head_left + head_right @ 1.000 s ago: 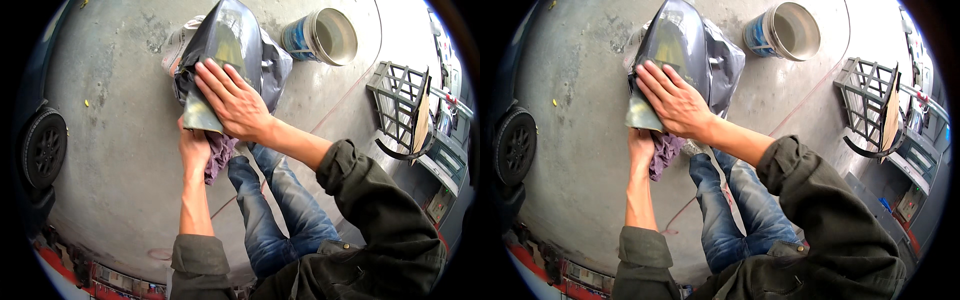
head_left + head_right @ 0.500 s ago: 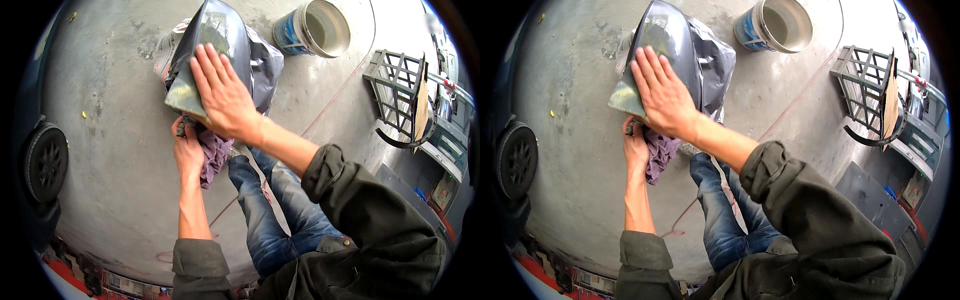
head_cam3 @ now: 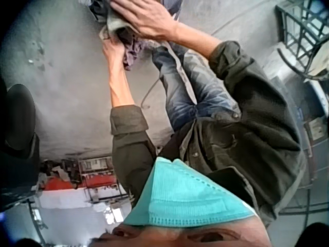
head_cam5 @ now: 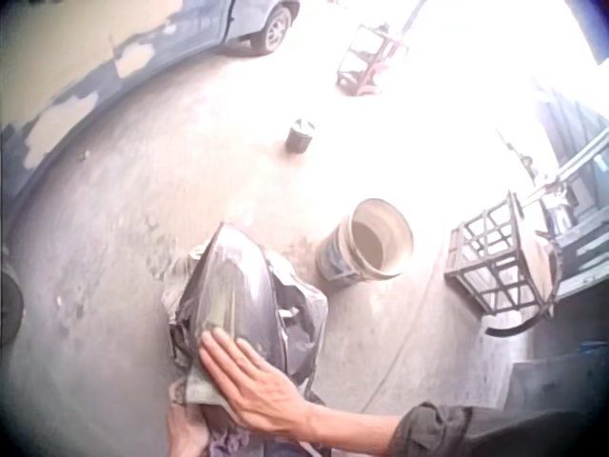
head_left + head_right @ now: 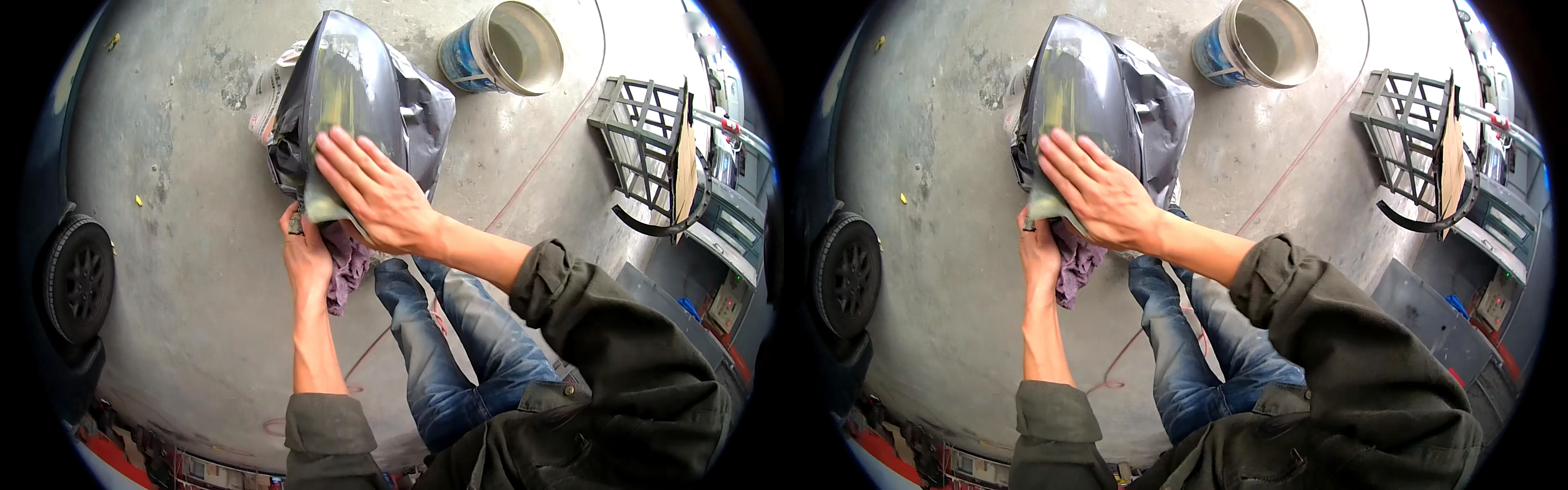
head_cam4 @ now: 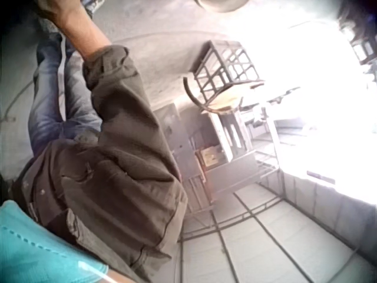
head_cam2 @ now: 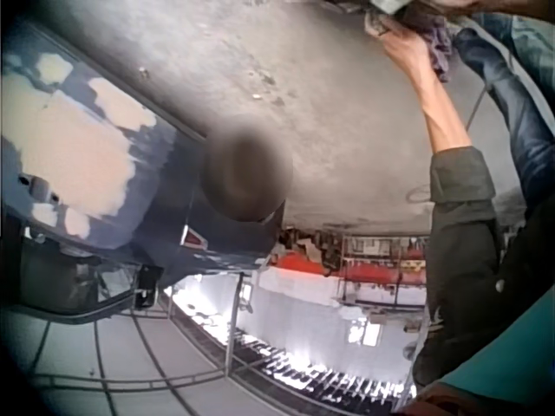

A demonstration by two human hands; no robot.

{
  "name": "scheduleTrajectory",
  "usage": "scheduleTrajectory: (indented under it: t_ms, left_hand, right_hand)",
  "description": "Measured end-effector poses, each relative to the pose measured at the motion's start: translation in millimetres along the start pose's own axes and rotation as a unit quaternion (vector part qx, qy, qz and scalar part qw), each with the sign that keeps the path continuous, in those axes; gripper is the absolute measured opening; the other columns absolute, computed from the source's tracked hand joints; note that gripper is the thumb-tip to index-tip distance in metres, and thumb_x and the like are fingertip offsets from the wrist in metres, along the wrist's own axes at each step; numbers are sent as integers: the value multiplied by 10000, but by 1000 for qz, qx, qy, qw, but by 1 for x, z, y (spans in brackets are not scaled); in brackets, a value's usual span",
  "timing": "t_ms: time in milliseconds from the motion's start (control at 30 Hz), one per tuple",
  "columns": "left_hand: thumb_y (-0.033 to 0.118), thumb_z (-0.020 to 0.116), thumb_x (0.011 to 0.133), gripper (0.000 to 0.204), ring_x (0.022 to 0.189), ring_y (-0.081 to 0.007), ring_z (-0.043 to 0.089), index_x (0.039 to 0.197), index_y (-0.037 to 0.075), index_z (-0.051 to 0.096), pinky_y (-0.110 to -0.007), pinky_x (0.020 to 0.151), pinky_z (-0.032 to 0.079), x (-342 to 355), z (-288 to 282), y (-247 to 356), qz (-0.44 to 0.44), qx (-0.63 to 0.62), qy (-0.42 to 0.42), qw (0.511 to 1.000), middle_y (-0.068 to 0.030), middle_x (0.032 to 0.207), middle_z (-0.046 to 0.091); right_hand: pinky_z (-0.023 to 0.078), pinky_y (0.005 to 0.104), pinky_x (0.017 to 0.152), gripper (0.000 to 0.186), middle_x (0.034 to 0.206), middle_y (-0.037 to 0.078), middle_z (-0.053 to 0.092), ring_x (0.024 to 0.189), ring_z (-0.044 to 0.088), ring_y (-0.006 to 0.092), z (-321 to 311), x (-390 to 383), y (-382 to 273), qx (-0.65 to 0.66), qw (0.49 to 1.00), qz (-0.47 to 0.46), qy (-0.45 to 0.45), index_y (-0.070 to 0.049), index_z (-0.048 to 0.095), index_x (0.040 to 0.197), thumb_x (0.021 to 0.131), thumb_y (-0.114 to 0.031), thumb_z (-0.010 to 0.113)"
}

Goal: The person sands a detached car headlight assembly using a sanding block and water, then wipes the surface with a cloth. The headlight is partially masked with newspaper and plastic wrap to protect surrounding areas.

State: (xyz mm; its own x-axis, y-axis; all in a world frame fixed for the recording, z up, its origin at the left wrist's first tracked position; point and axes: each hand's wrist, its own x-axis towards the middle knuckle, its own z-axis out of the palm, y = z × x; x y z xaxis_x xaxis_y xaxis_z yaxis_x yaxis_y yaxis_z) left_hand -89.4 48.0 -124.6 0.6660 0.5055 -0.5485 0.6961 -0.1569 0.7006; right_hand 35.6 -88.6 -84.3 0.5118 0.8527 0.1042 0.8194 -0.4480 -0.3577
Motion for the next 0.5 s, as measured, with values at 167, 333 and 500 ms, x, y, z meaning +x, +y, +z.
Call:
scheduleTrajectory:
  t_ms: [167, 333, 500]
  left_hand:
    - [326, 419, 1056, 410, 1022, -457, 669, 1382, 81, 461, -489, 851, 498, -2, -2, 3, -17, 20, 8, 1000, -298, 1051, 692]
    - [339, 404, 1063, 408, 1036, -452, 666, 1367, 73, 465, -486, 859, 500, 1, 1, -4, 7, 4, 0, 1000, -275, 1074, 695]
    - [331, 414, 1058, 399, 1045, -437, 671, 1370, 88, 467, -472, 869, 502, 2, 3, -6, -5, 11, 4, 1000, -259, 1080, 700]
  right_hand:
    - [218, 499, 1224, 762, 1564, 264, 357, 1486, 315, 377, 0, 36, 15, 16, 997, 54, 43, 105, 430, 1441, 848, -350, 581]
    - [217, 489, 1224, 721, 1556, 265, 376, 1493, 305, 376, -1, 0, -11, 22, 999, 42, 0, 114, 452, 1424, 882, -359, 500]
    - [211, 485, 1226, 775, 1561, 268, 364, 1492, 305, 379, -3, 30, 0, 34, 996, 76, 26, 113, 426, 1440, 871, -399, 547]
